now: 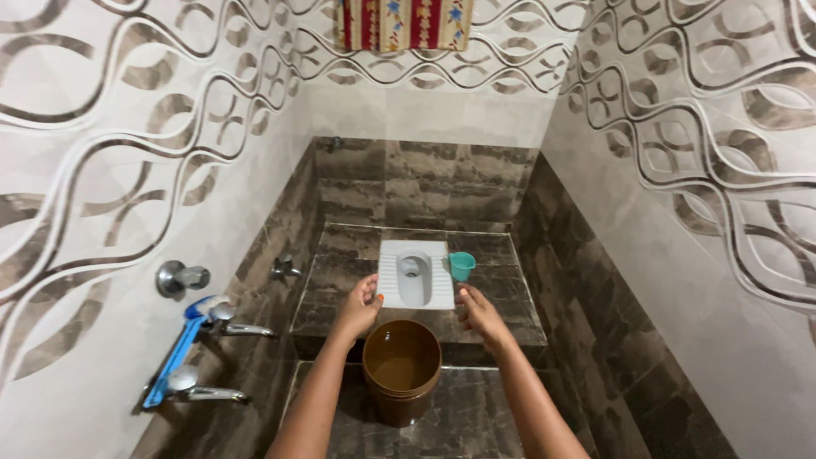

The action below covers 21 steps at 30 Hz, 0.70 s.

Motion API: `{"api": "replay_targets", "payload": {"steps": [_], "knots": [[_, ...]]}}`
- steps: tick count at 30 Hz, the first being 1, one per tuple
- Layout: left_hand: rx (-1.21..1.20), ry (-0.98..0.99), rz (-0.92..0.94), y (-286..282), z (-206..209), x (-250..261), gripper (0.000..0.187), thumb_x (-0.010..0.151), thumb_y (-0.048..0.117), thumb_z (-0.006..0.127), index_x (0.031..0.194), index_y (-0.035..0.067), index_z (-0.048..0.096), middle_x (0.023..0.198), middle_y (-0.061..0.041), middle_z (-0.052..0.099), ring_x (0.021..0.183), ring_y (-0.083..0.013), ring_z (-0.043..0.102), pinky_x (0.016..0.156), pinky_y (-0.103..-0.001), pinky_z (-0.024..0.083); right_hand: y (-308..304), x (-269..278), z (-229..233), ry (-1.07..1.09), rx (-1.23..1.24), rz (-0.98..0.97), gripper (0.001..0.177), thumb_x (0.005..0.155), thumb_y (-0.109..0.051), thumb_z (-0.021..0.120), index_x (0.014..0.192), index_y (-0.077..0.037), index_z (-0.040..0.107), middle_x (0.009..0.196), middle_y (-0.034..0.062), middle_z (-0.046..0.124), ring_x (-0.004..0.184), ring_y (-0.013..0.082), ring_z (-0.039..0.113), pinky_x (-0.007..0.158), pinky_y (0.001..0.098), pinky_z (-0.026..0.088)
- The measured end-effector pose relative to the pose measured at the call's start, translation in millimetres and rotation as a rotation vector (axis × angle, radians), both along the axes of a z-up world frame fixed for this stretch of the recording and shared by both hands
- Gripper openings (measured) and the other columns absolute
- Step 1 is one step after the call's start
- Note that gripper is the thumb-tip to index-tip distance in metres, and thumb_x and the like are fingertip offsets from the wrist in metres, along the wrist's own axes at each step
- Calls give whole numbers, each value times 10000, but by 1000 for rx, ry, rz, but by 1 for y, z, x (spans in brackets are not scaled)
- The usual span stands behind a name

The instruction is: The person scrubs the tiled floor and a floor drain with a blue brush and water from a bucket, then uses a small plastic cup to rinse the floor, a faucet, and the interior of the bucket.

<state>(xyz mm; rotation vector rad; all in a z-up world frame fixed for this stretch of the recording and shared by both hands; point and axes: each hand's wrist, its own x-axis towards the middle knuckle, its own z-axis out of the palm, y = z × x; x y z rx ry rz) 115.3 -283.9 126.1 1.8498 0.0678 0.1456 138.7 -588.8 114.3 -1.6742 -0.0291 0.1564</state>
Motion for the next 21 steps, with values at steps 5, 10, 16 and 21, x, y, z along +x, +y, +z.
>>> {"api": "replay_targets", "payload": {"steps": [5, 10, 16, 21], "knots": [[-82, -63, -67, -28, -2, 19, 582, 910, 109, 677, 1468, 148, 514, 1467, -185, 585, 1363, -299, 563, 1098, -393, 469, -50, 10, 5, -77, -8, -61, 572, 999, -482, 518, 1476, -167, 533, 1171, 72, 669, 761, 150, 568, 649, 331, 502], [-110, -77, -124, -50, -6, 40, 587, 905, 116, 678, 1464, 162, 508, 1463, -171, 583, 1356, -292, 556, 1069, -396, 477, -74, 2, 19, -21, -47, -138, 573, 988, -491, 510, 1468, -177, 521, 1205, 45, 677, 780, 150, 553, 673, 335, 530], [-114, -77, -154, -73, -3, 55, 564, 894, 123, 682, 1438, 164, 540, 1422, -145, 634, 1307, -264, 610, 1028, -375, 510, -96, 1, 17, -19, -46, -224, 576, 991, -488, 516, 1472, -172, 544, 1201, 64, 651, 797, 165, 567, 685, 353, 535], [-144, -102, -203, -96, -9, 85, 557, 897, 120, 687, 1436, 152, 549, 1401, -155, 640, 1291, -259, 633, 1035, -355, 509, -120, 9, 25, -26, -61, -267, 560, 996, -477, 499, 1461, -167, 534, 1197, 30, 674, 801, 151, 577, 686, 325, 529]]}}
